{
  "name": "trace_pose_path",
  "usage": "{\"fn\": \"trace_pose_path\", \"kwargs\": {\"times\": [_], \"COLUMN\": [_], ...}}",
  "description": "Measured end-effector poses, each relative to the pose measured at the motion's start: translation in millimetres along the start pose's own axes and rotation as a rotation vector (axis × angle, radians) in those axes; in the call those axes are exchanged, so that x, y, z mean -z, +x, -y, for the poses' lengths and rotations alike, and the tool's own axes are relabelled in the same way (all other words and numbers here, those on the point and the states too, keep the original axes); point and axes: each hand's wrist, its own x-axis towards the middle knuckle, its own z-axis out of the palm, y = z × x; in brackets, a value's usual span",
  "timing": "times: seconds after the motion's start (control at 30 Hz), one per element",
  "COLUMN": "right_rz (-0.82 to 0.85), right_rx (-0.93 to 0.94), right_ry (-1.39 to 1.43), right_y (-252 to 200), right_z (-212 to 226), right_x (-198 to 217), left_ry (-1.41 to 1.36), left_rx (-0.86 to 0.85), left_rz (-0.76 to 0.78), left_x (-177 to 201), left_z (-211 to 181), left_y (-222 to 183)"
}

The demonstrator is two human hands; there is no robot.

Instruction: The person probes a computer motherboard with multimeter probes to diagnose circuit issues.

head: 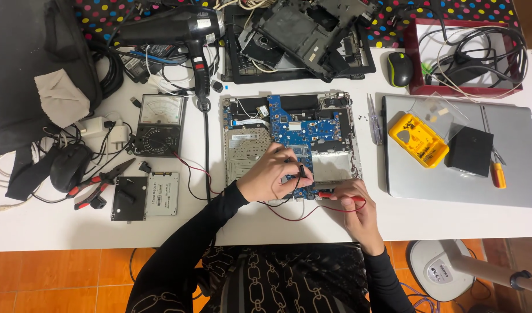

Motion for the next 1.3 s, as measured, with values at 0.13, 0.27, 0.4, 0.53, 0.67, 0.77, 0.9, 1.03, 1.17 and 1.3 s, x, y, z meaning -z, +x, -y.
{"fn": "trace_pose_path", "kwargs": {"times": [0.13, 0.27, 0.4, 0.53, 0.67, 0.77, 0.9, 1.03, 1.17, 1.3], "right_rz": [-0.004, -0.001, 0.002, -0.008, -0.005, -0.007, -0.008, -0.004, -0.008, -0.006], "right_rx": [-0.014, -0.032, -0.003, -0.053, 0.0, 0.011, -0.033, -0.022, -0.009, -0.03], "right_ry": [-0.01, 0.009, 0.02, 0.0, -0.008, -0.01, -0.023, -0.005, 0.014, -0.004], "right_y": [-0.8, -1.8, -2.1, 0.3, 0.5, -0.1, -1.1, 1.1, -0.5, -2.6], "right_z": [-0.1, -2.5, -2.7, 0.7, 1.6, 0.8, -0.1, 3.4, 0.5, -3.5], "right_x": [0.5, 0.2, 0.1, 0.5, 0.6, 0.3, 0.3, 0.4, 0.1, -0.4], "left_ry": [-0.011, -0.006, -0.008, 0.006, -0.004, -0.002, -0.006, 0.002, 0.004, 0.009], "left_rx": [0.002, 0.003, -0.017, -0.018, -0.032, -0.025, -0.04, -0.035, -0.038, -0.022], "left_rz": [0.001, 0.024, 0.009, 0.012, 0.0, 0.013, 0.01, 0.015, 0.011, 0.027], "left_x": [1.4, 3.4, 4.3, 4.9, 3.8, 3.9, 3.6, 5.2, 4.7, 3.4], "left_z": [-1.1, -2.8, -4.2, -3.8, -3.6, -3.8, -3.1, -5.4, -5.3, -3.4], "left_y": [1.3, 2.1, 2.2, 2.7, 1.8, 1.8, 1.3, 2.4, 2.3, 1.9]}}
